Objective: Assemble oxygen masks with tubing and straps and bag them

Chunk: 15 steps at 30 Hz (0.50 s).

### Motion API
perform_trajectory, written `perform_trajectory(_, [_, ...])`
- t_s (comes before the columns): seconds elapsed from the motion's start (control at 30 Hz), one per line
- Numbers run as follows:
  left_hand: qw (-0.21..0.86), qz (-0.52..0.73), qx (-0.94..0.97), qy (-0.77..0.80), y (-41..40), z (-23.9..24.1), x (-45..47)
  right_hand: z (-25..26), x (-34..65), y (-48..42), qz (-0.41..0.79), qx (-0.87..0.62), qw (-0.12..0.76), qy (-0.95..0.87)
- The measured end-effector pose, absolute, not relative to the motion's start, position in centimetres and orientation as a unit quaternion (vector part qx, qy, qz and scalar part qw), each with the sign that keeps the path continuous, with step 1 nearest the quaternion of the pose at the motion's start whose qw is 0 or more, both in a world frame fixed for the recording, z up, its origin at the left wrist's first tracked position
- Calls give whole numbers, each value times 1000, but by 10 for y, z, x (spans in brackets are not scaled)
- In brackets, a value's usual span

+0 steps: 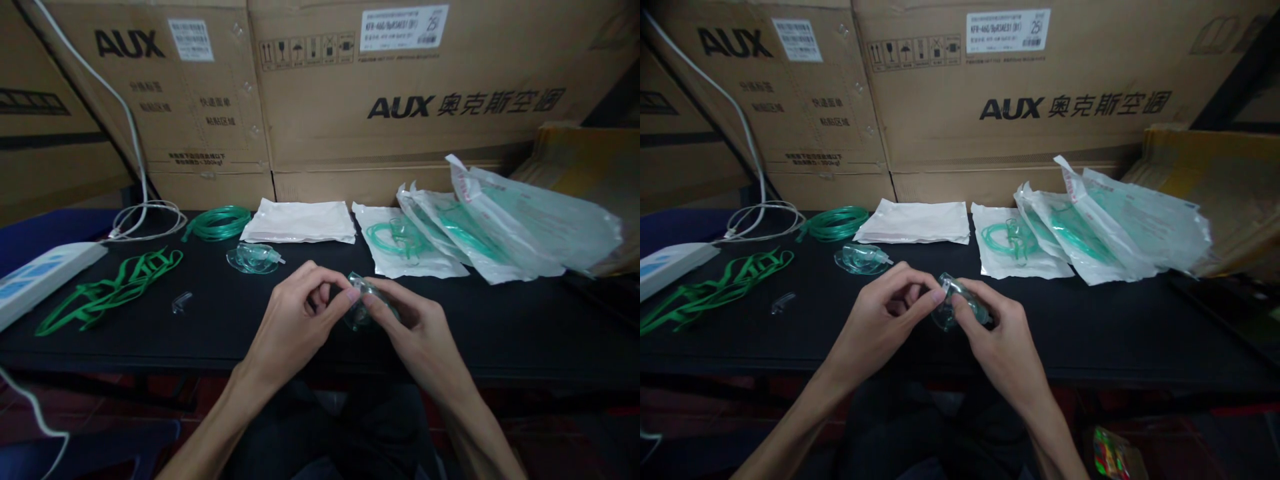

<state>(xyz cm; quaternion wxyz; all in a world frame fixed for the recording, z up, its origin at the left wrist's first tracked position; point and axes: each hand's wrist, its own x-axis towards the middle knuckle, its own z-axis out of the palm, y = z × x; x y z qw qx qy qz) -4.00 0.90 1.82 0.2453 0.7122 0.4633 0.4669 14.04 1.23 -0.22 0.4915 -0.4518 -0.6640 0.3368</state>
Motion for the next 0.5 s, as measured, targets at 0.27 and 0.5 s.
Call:
perform_trajectory(0.27, [87, 395, 853, 330, 16, 23, -62, 4, 140, 10, 367, -435, 475, -671])
perform_trajectory(0.5, [92, 384, 857, 331, 17, 26, -70, 4, 140, 10, 373, -438, 469, -670])
